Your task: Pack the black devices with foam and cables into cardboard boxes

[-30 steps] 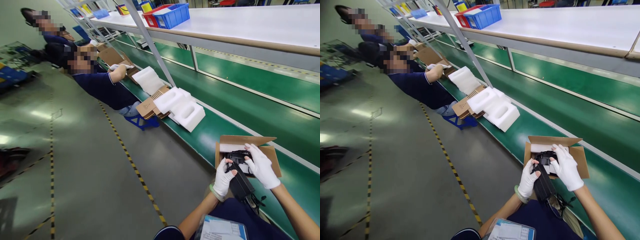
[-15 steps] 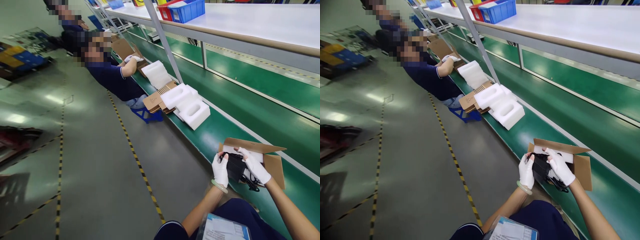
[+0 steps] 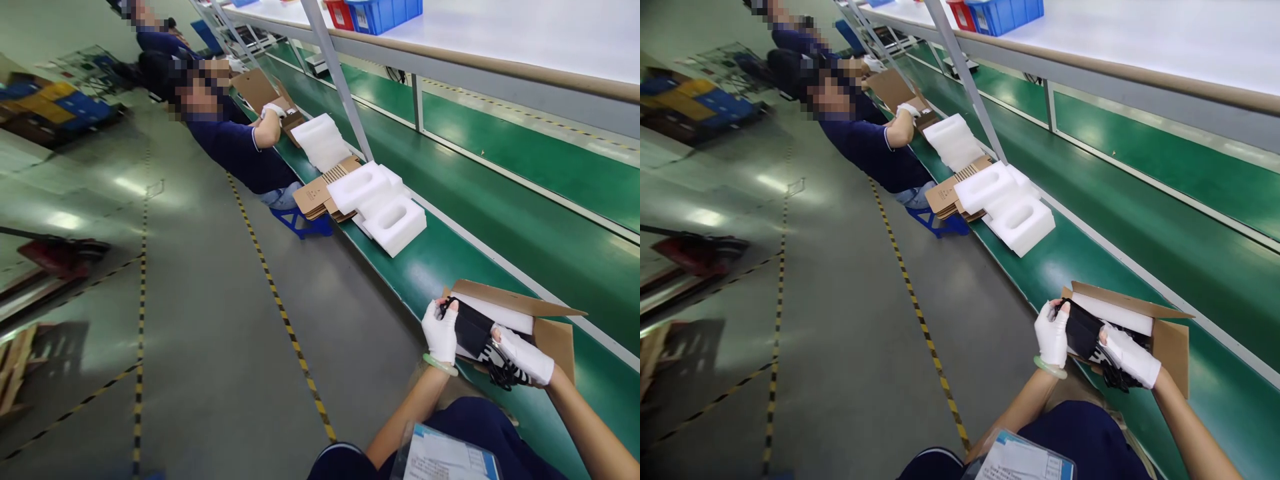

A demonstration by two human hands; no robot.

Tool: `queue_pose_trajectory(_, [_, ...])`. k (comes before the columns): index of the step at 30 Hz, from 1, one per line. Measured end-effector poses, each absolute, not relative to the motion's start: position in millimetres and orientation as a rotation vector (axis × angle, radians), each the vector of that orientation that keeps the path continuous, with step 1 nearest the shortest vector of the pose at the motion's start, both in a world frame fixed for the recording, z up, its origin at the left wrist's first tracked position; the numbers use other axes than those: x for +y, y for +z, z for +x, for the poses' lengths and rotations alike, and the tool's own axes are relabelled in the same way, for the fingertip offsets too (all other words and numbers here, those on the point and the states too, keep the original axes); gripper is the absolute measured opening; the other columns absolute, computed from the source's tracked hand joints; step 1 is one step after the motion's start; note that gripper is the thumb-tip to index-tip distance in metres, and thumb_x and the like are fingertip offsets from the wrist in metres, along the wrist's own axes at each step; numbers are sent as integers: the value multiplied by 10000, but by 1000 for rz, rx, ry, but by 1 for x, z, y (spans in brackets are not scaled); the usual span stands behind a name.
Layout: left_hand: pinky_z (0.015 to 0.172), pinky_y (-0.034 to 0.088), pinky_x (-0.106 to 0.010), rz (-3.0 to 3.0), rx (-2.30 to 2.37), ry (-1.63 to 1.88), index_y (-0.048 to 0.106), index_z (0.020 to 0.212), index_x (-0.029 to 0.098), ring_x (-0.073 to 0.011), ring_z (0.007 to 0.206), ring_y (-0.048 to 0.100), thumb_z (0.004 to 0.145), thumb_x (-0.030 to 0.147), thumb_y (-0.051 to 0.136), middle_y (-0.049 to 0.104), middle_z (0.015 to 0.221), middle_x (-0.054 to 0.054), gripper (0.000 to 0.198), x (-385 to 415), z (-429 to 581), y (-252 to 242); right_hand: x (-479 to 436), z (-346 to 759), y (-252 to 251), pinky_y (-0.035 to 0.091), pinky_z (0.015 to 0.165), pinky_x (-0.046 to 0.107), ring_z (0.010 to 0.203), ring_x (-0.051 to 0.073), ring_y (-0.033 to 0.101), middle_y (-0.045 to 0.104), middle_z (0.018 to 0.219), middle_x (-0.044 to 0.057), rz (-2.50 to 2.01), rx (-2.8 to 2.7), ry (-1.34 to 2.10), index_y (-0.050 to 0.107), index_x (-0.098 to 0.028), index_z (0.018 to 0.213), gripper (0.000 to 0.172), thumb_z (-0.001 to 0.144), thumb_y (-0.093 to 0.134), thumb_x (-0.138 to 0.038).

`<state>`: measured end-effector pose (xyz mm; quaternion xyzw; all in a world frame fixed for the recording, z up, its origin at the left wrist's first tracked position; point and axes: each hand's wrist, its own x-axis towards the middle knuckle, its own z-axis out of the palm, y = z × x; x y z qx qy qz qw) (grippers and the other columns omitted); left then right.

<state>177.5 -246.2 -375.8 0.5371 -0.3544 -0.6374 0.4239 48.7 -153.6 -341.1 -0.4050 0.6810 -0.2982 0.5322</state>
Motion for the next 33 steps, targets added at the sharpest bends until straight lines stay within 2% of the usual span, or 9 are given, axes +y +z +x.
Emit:
queue_pose_trajectory(4, [815,482,-305,1395,-1060,-1525,582,885,154,-173,837,611,750,448,684,644,866,-57,339,-246,159,-387,-156,49,-353,418,984,444,1048,320,594,675,1071,167,-866,1859,-512,623,-133,1052,596,842,393,-641])
queue_pose_trajectory(7, [848,478,-335,1390,-1404,-1480,582,1007,182,-193,897,609,797,437,640,644,951,-68,335,-244,166,-392,-154,40,-365,452,894,405,950,303,629,700,965,148,-837,1972,-426,635,-146,964,573,832,405,-655])
queue_pose_trajectory(12, [953,423,-420,1510,-1865,-1033,534,1204,182,-274,1064,543,797,388,624,588,1072,-118,465,-250,215,-407,-143,33,-369,478,719,401,789,309,659,687,790,149,-941,2117,-9,617,-167,938,634,862,288,-704])
queue_pose_trajectory(14, [893,445,-394,1602,-1913,-1098,557,1158,179,-260,983,571,799,352,612,612,1015,-101,402,-255,229,-415,-146,43,-370,481,692,400,803,318,669,691,833,172,-1056,2146,142,604,-155,1036,606,888,291,-652])
queue_pose_trajectory(17, [732,446,-306,1537,-2067,-1231,610,913,196,-197,770,589,888,282,474,627,828,-58,163,-258,233,-425,-160,66,-376,492,695,414,806,323,678,690,869,198,-1104,2173,257,593,-117,1084,594,905,305,-605])
queue_pose_trajectory(19, [696,423,-289,1451,-2226,-1094,590,801,194,-192,742,583,911,238,416,617,808,-68,212,-257,229,-429,-171,81,-382,497,710,431,802,327,679,689,865,207,-1054,2194,296,619,-99,1033,600,913,298,-591])
queue_pose_trajectory(25, [656,396,-302,1339,-2395,-927,553,784,191,-213,732,574,909,204,396,599,805,-89,201,-252,223,-432,-193,102,-388,496,772,454,902,350,668,697,930,212,-947,2167,361,710,-96,907,583,928,317,-526])
queue_pose_trajectory(29, [644,385,-309,1278,-2372,-939,514,746,203,-208,711,555,915,202,387,580,774,-75,212,-250,228,-435,-206,107,-384,497,791,453,950,346,662,697,997,210,-947,2072,403,736,-105,959,546,930,332,-470])
queue_pose_trajectory(33, [650,387,-309,1269,-2354,-983,489,725,208,-204,719,547,914,196,391,575,774,-67,213,-246,231,-436,-230,119,-394,505,776,440,978,344,658,686,1024,231,-944,2031,428,731,-84,972,373,906,436,-302])
